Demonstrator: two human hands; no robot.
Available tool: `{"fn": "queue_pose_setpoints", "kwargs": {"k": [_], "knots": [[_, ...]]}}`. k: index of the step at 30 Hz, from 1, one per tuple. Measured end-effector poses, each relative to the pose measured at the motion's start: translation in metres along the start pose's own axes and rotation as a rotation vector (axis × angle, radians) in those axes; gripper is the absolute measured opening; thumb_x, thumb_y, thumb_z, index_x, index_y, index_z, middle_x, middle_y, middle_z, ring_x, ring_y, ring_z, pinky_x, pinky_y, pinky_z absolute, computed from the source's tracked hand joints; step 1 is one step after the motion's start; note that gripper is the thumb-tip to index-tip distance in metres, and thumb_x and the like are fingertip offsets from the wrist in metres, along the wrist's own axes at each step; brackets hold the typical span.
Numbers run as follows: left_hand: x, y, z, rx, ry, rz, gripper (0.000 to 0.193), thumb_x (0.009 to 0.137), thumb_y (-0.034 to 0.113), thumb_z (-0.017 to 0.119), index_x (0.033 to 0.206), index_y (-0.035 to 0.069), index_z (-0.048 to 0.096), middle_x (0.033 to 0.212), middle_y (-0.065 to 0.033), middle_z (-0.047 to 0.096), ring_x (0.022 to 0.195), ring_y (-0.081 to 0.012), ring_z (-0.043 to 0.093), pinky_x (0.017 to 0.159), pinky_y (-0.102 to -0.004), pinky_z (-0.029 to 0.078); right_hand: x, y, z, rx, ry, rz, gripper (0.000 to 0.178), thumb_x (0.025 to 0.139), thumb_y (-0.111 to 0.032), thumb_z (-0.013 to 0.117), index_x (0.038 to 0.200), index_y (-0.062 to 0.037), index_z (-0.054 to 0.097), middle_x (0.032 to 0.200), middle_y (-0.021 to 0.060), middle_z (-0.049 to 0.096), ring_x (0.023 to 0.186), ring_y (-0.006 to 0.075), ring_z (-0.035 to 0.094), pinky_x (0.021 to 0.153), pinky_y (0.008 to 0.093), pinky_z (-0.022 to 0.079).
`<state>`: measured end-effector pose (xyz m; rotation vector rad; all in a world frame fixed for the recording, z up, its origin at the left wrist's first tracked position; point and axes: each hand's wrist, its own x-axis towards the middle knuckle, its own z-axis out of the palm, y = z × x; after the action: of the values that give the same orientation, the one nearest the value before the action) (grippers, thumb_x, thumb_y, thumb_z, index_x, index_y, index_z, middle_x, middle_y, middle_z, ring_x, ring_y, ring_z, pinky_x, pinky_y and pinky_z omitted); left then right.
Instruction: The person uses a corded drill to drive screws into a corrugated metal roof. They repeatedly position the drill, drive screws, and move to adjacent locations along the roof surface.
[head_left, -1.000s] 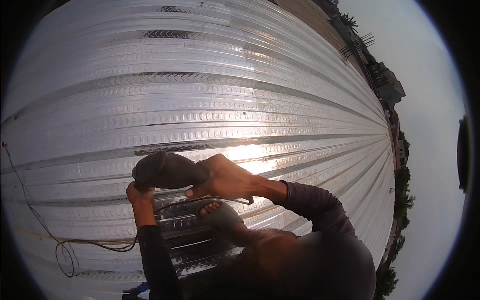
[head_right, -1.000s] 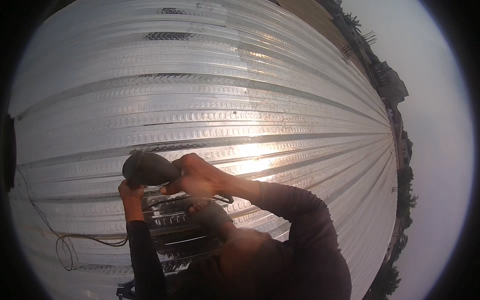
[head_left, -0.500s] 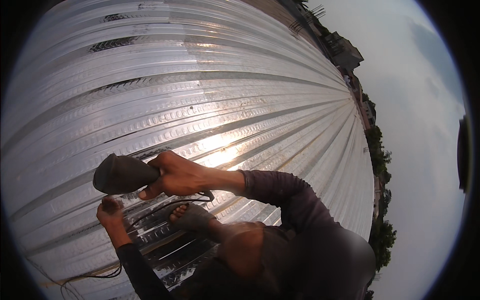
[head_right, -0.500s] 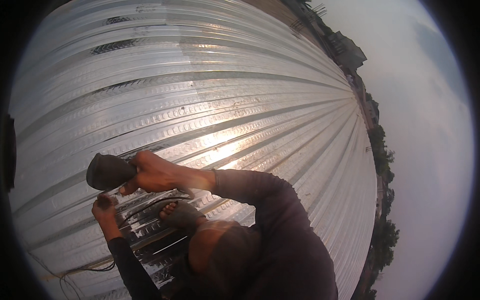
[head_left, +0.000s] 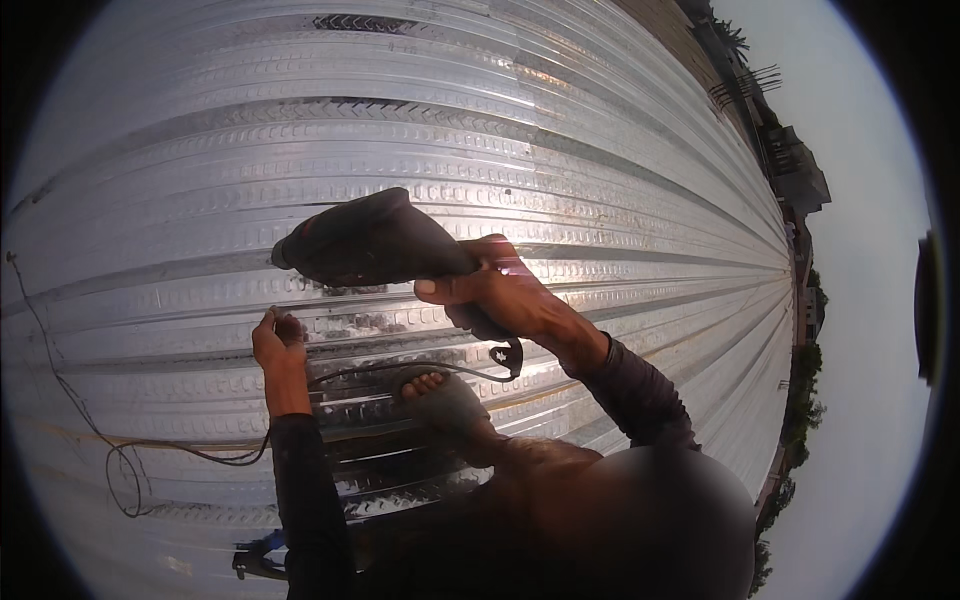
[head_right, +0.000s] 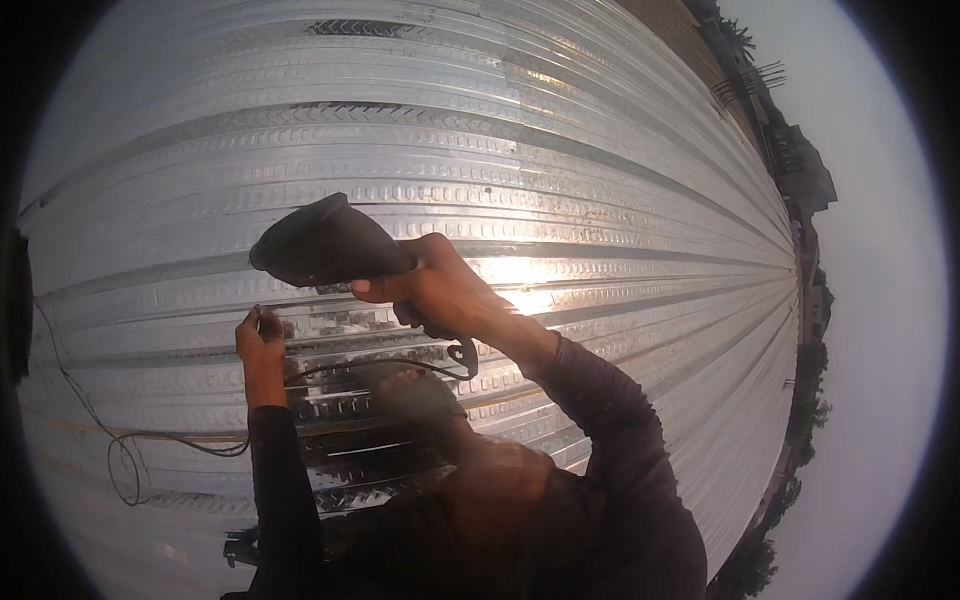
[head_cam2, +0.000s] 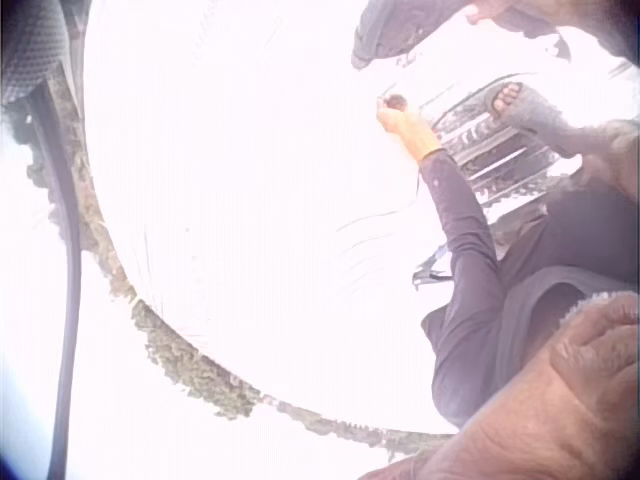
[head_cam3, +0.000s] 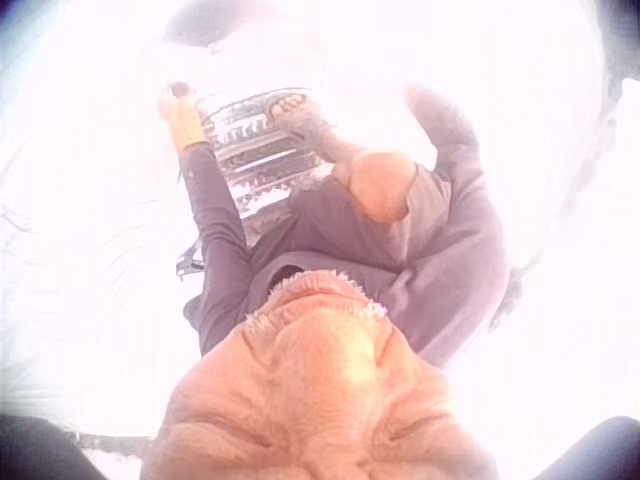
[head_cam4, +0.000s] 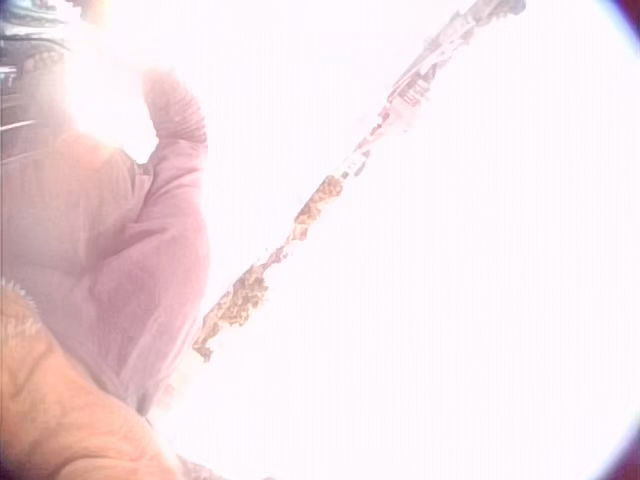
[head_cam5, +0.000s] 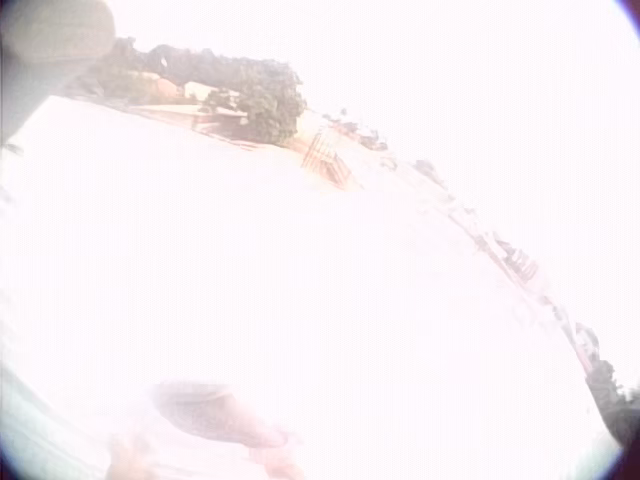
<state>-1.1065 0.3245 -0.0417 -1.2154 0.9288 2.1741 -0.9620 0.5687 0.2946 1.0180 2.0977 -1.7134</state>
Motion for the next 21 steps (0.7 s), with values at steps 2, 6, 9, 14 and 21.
{"fn": "queue_pose_setpoints", "kwargs": {"k": [2,6,9,14,21], "knots": [[-0.037,0.009,0.024,0.053,0.036,0.089,0.013,0.099,0.011,0.058,0.104,0.001,0.064,0.085,-0.0052,0.06,0.071,-0.0185,0.061,0.064,-0.0305,0.056,0.005,0.005,-0.012,0.189,-0.006,-0.072,0.034,0.088,-0.031,0.078,0.089,0.0022,0.07,0.057,0.0018,0.053,0.044,0.0094,0.046,0.039,0.0255,0.033],[-0.039,0.023,0.012,0.06,0.021,0.188,0.014,0.096,0.011,0.065,0.105,0.0,0.064,0.09,-0.006,0.06,0.077,-0.0184,0.061,0.069,-0.0325,0.055,0.03,0.038,-0.041,0.254,0.104,-0.141,0.038,0.091,-0.032,0.075,0.096,0.0056,0.07,0.058,0.003,0.055,0.043,0.01,0.048,0.038,0.026,0.037],[-0.045,0.039,0.005,0.146,0.041,0.26,0.014,0.094,0.011,0.066,0.104,0.001,0.065,0.087,-0.0052,0.062,0.074,-0.018,0.062,0.067,-0.0326,0.055,0.058,0.066,-0.055,0.316,0.167,-0.217,0.051,0.098,-0.042,0.063,0.101,0.0082,0.068,0.06,0.0046,0.056,0.043,0.0125,0.048,0.038,0.0304,0.04],[-0.037,0.043,-0.008,0.647,0.033,0.524,0.021,0.087,0.012,0.07,0.103,-0.001,0.068,0.077,-0.0098,0.068,0.064,-0.0228,0.066,0.063,-0.0359,0.054,0.095,0.105,-0.078,0.418,0.277,-0.22,0.041,0.104,-0.034,0.054,0.115,0.0037,0.065,0.075,0.0068,0.062,0.051,0.01,0.051,0.042,0.0281,0.042],[-0.047,0.036,0.0,1.478,0.146,0.869,0.029,0.083,0.014,0.072,0.107,-0.002,0.07,0.093,-0.0216,0.075,0.085,-0.036,0.074,0.079,-0.0423,0.056,0.132,0.174,-0.112,0.64,0.179,-0.256,0.056,0.107,-0.046,0.041,0.139,-0.0019,0.052,0.098,0.0109,0.064,0.06,0.0101,0.051,0.05,0.0244,0.046]]}}
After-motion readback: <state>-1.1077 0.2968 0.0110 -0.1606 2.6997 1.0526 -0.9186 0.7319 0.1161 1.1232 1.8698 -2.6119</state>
